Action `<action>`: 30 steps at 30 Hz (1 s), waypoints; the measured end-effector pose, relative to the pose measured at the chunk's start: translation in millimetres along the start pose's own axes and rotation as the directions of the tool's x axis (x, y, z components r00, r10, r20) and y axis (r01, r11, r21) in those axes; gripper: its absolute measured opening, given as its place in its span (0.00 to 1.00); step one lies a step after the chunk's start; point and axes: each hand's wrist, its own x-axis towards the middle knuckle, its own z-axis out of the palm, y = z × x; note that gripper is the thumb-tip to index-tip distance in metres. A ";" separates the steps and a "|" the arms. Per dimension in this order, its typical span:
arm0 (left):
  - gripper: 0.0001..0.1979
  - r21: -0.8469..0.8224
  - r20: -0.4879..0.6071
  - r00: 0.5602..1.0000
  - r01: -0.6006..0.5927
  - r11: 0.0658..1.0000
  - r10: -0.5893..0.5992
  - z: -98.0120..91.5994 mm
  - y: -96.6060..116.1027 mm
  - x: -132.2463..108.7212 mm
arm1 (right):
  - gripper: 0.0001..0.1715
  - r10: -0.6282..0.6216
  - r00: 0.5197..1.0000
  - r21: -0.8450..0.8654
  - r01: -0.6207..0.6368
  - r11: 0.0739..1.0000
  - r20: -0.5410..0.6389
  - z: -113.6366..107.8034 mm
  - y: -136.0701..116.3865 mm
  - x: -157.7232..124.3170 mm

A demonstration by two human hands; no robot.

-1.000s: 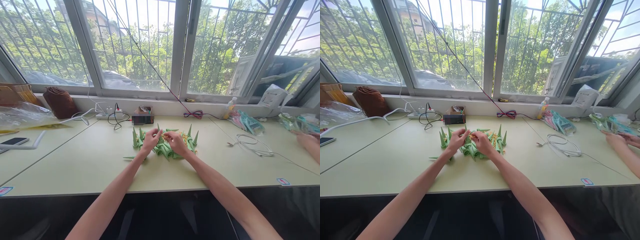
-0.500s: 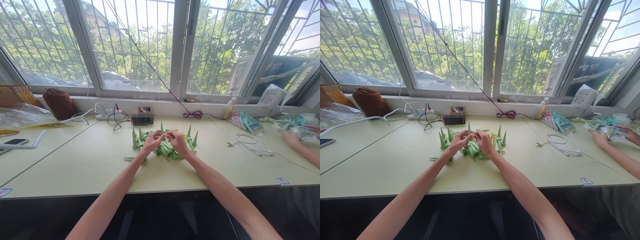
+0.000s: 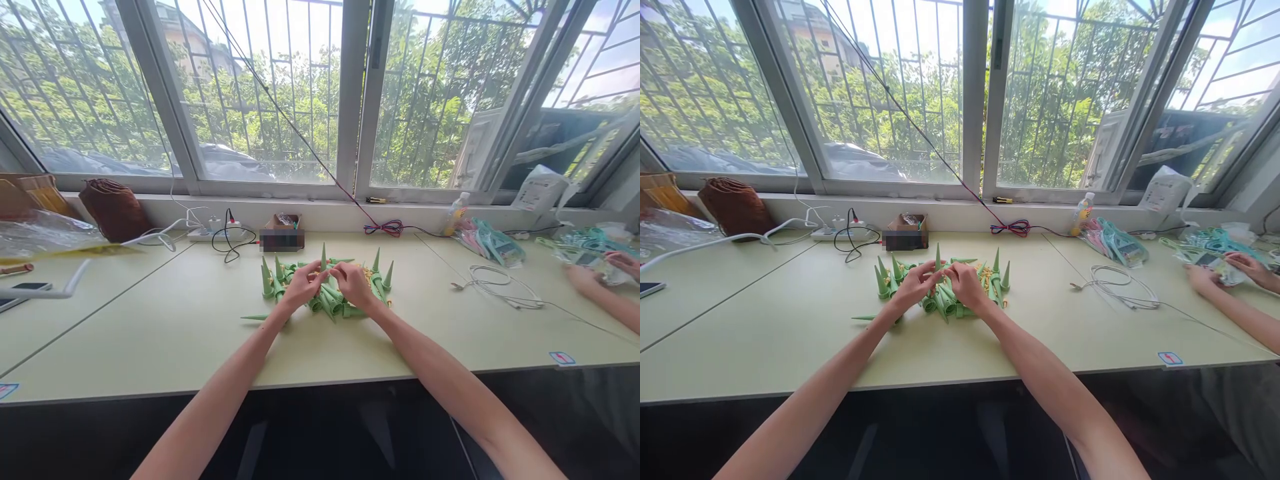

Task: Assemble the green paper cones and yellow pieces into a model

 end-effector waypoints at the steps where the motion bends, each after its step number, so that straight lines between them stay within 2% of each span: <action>1: 0.19 -0.001 0.001 1.000 -0.009 1.000 0.009 0.2 -1.2 0.3 | 0.17 0.000 1.000 -0.007 0.000 1.000 0.004 0.0 0.3 0.0; 10: 0.22 0.039 -0.011 0.999 -0.045 0.998 0.045 0.7 0.7 0.0 | 0.24 -0.004 1.000 -0.122 0.006 0.993 0.012 2.1 2.0 -0.9; 21: 0.19 0.049 -0.029 0.998 -0.056 0.997 0.057 3.1 -2.2 1.2 | 0.29 0.031 0.999 -0.073 -0.028 0.997 0.033 4.2 5.3 -1.5; 27: 0.22 0.070 -0.175 0.985 0.020 0.997 -0.008 4.6 -7.9 4.6 | 0.24 0.024 1.000 -0.041 -0.023 0.999 0.015 2.7 -0.2 -1.7; 30: 0.22 0.088 -0.206 0.978 0.028 0.996 -0.009 4.3 -7.8 5.3 | 0.20 -0.009 1.000 0.002 0.009 1.000 0.024 1.6 -2.8 -1.7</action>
